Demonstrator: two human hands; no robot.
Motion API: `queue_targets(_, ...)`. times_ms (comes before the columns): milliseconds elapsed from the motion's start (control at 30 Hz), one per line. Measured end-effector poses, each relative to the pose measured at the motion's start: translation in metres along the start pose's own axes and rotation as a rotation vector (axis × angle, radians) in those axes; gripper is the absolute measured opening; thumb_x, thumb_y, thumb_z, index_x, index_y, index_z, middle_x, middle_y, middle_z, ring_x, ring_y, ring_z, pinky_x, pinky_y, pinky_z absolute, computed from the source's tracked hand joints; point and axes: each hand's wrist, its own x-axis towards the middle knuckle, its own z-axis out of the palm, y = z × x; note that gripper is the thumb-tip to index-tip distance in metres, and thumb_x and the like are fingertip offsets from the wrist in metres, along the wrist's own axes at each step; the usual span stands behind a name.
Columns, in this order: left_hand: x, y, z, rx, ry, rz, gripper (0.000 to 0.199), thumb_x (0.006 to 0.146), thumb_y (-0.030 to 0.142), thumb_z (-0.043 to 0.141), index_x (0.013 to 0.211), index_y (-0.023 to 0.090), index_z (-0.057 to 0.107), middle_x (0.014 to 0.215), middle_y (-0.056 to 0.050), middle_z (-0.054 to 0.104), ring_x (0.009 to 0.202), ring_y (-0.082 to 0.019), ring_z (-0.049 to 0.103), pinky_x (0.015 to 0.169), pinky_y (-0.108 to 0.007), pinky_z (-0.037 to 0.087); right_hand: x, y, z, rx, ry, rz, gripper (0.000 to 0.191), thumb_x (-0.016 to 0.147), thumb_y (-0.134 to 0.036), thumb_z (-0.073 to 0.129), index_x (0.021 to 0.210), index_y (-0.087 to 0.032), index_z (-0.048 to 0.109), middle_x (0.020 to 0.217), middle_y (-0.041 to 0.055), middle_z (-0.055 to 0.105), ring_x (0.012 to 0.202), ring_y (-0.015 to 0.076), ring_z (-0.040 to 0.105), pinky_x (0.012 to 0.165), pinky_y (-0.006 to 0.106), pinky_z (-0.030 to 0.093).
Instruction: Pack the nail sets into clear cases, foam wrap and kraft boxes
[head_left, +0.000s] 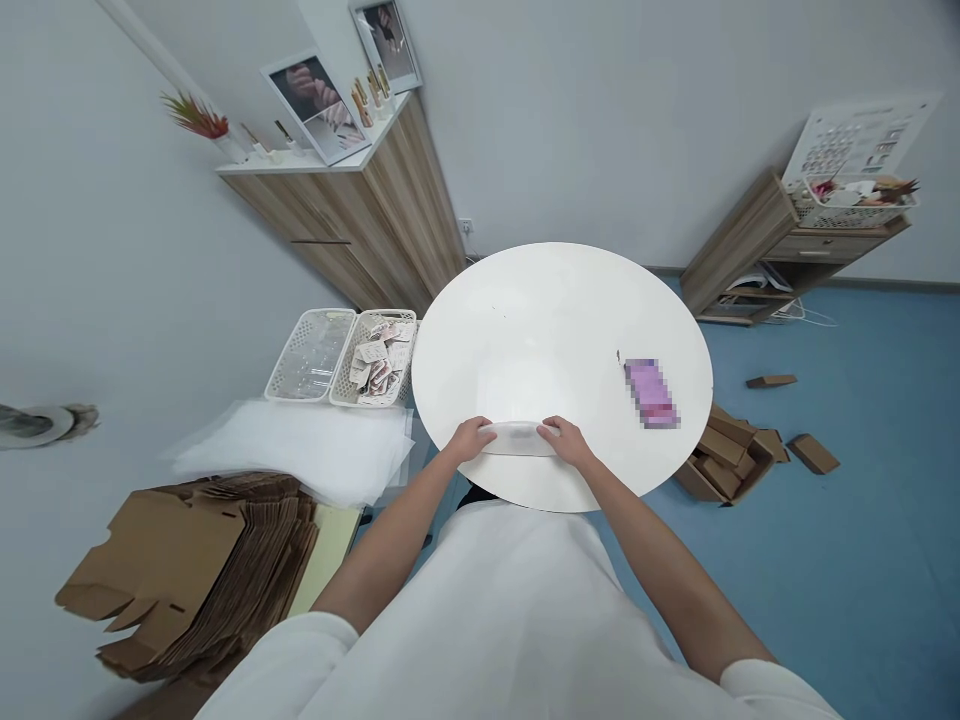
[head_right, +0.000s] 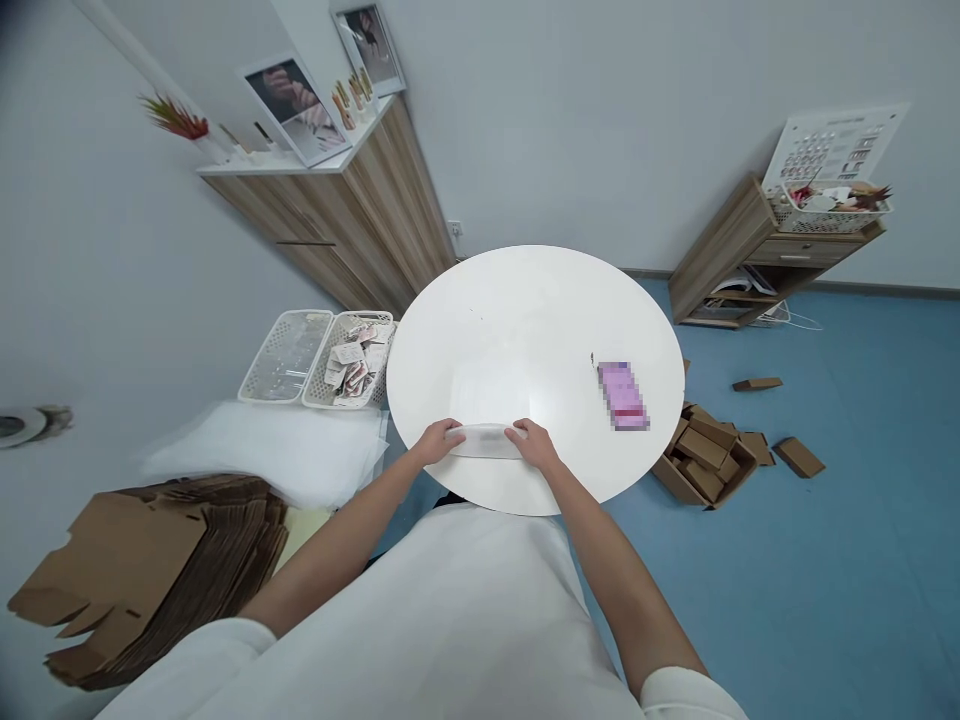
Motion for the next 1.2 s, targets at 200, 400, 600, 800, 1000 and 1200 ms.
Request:
queue_targets(200,0.012,-0.011,0.003,-0.013,0.162,-0.247,0.030,0.074,0.033,0.054,0.099,0.016,0.054,0.090,-0.006,0.060,0.082,-0.018,0.057,0.071,-0.027,0.044,0.000,0.014,0.000,-0.155,0.151,0.104,0.033,0.077,-0.030,0.042,0.108,-0.020,0.050,0.094,0.0043,0.059,0.084,0.0170,0.055,0.071,0.028,0.042)
queue_targets(400,-0.001,-0.002,0.014,0.293,0.336,0.075,0.043,0.077,0.030,0.050,0.117,0.017,0.042,0.119,-0.011,0.046,0.110,-0.024,0.043,0.088,-0.036,0.037,-0.005,0.014,0.010,-0.446,0.301,-0.191,0.046,0.076,-0.028,0.046,0.121,-0.019,0.040,0.120,0.0113,0.046,0.111,0.0252,0.040,0.089,0.037,0.034)
queue_targets(600,-0.009,0.016,0.034,0.528,0.025,0.346,0.062,0.065,0.034,0.062,0.121,0.022,0.038,0.132,-0.009,0.036,0.121,-0.027,0.031,0.097,-0.042,0.026,-0.001,-0.003,0.023,-0.713,-0.058,-0.478,0.055,0.066,-0.034,0.061,0.116,-0.022,0.041,0.134,0.0112,0.034,0.123,0.0270,0.029,0.095,0.043,0.021)
queue_targets(800,-0.020,0.021,0.038,0.529,-0.038,0.316,0.051,0.068,0.024,0.054,0.117,0.021,0.040,0.128,-0.009,0.041,0.116,-0.025,0.039,0.095,-0.040,0.027,-0.012,-0.006,0.020,-0.759,-0.152,-0.505,0.046,0.067,-0.031,0.058,0.110,-0.021,0.045,0.118,0.0107,0.049,0.102,0.0242,0.047,0.090,0.040,0.025)
queue_targets(1000,-0.033,0.028,0.027,0.451,-0.135,0.291,0.048,0.068,0.028,0.051,0.115,0.020,0.043,0.105,-0.006,0.058,0.097,-0.024,0.052,0.090,-0.039,0.032,-0.022,-0.007,0.009,-0.621,-0.297,-0.382,0.040,0.069,-0.048,0.054,0.099,-0.023,0.051,0.095,0.0049,0.060,0.086,0.0203,0.055,0.082,0.035,0.033)
queue_targets(1200,-0.020,0.031,0.017,0.383,-0.088,0.226,0.032,0.079,0.032,0.039,0.107,0.026,0.052,0.112,-0.003,0.055,0.104,-0.022,0.049,0.088,-0.037,0.035,-0.011,-0.013,-0.003,-0.391,-0.251,-0.304,0.034,0.073,-0.052,0.049,0.087,-0.023,0.060,0.103,0.0044,0.059,0.091,0.0190,0.054,0.075,0.029,0.040)
